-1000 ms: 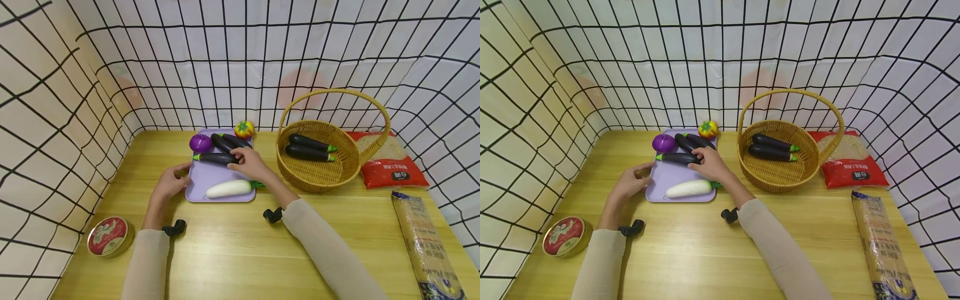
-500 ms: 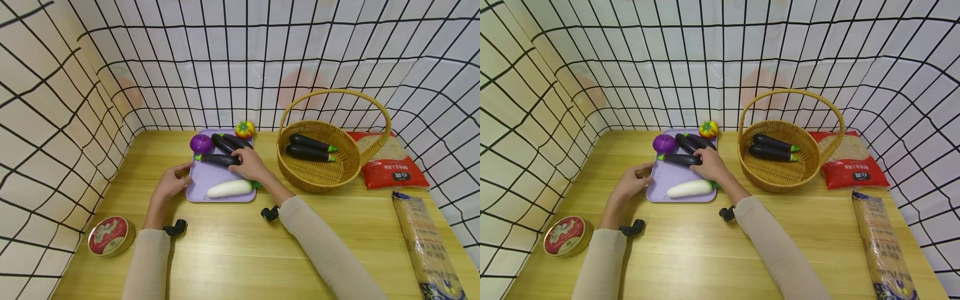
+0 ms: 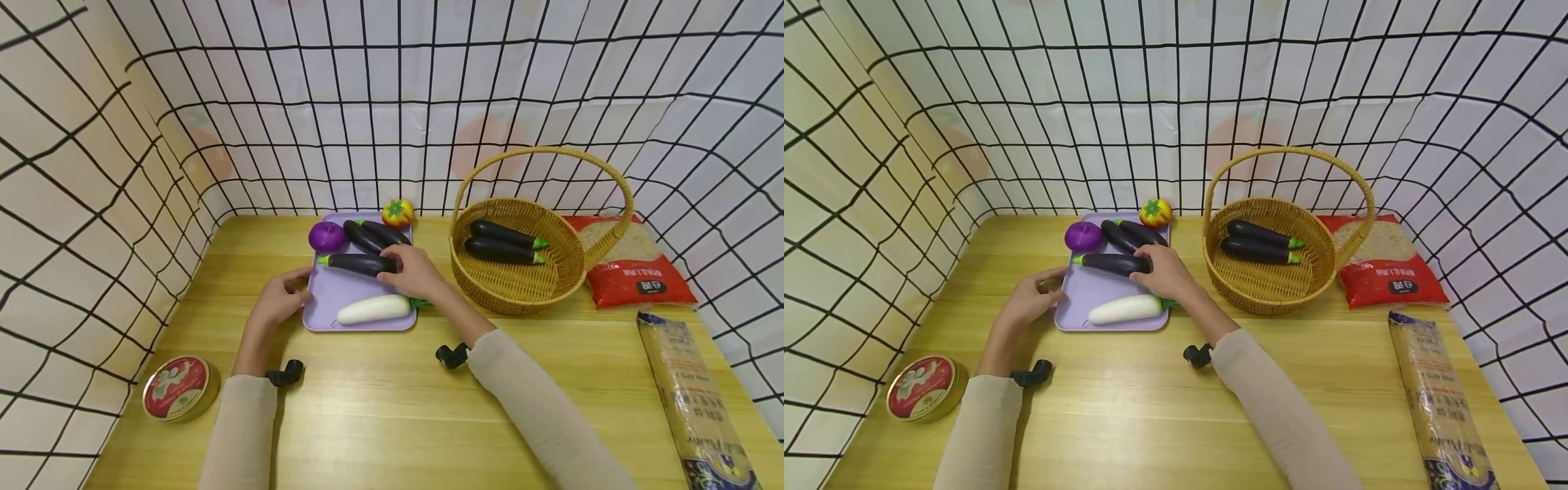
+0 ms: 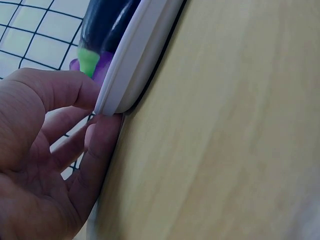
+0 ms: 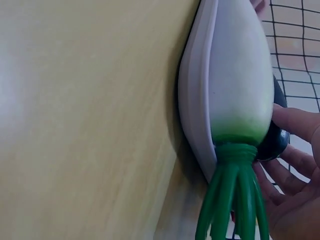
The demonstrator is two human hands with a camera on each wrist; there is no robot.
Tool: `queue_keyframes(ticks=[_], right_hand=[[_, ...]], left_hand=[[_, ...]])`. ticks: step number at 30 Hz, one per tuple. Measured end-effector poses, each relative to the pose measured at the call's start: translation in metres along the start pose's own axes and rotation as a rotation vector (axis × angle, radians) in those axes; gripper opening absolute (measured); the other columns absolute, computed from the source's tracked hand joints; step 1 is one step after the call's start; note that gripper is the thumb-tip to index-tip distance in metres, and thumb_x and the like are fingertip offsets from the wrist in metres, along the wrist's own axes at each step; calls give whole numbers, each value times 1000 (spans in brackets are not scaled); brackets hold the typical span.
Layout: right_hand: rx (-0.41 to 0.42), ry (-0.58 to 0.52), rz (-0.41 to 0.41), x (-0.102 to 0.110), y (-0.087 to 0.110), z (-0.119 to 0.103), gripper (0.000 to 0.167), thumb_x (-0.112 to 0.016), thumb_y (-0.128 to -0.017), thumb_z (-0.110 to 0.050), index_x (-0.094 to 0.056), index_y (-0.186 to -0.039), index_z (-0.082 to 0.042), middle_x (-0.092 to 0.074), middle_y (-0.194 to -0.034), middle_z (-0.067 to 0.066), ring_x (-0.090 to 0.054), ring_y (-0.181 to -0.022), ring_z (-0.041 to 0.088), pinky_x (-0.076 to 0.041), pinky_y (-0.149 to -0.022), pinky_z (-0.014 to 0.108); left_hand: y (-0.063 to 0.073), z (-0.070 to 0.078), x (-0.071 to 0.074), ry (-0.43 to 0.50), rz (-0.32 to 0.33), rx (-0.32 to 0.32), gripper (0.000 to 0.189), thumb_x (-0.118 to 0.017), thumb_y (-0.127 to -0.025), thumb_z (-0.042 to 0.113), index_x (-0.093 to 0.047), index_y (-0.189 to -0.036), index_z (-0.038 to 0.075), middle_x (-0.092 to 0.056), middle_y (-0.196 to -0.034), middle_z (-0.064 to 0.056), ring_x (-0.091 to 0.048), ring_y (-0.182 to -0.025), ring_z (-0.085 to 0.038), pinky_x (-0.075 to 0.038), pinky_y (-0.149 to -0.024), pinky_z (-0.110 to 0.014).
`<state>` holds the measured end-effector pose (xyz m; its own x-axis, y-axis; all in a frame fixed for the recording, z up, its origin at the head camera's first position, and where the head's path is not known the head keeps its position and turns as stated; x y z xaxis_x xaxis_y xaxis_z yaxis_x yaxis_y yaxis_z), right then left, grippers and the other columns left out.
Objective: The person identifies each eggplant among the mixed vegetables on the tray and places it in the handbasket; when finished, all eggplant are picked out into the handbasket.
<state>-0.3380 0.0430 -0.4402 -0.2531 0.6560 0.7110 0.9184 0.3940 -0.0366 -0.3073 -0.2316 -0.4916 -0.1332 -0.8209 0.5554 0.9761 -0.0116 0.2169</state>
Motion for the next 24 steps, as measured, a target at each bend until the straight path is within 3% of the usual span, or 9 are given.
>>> queue_keyframes(ticks=[5, 16, 24], right_hand=[[3, -15, -9, 8, 10, 0, 51, -77, -92, -28, -63, -138, -10, -66, -127, 11, -62, -105, 25, -53, -91, 38], [32, -6, 28, 39, 46, -3, 50, -72, -96, -29, -59, -142, -12, -59, -142, 10, -64, -113, 28, -56, -97, 42], [94, -83, 102, 69, 70, 6, 46, -75, -94, -16, -62, -137, -4, -64, -133, 16, -66, -111, 32, -57, -99, 45]], left_hand=[[0, -1, 0, 34, -3, -13, 65, -67, -90, 10, -54, -151, 23, -57, -147, -10, -56, -83, -22, -55, -67, -25], [3, 3, -1, 28, -15, -30, 64, -67, -91, 10, -53, -152, 22, -56, -147, -12, -53, -79, -20, -53, -65, -25], [3, 3, -3, 34, -13, -18, 65, -67, -91, 10, -53, -152, 23, -55, -147, -11, -54, -81, -21, -53, -66, -24]])
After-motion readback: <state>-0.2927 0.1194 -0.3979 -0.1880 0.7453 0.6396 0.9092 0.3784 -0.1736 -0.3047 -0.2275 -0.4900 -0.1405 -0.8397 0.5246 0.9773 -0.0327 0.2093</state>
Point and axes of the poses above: each hand's wrist, its own y-axis away from the middle knuckle, its own x-axis out of the back of the hand, z = x × y, the point moved 8 cm from there along -y, towards the middle knuckle
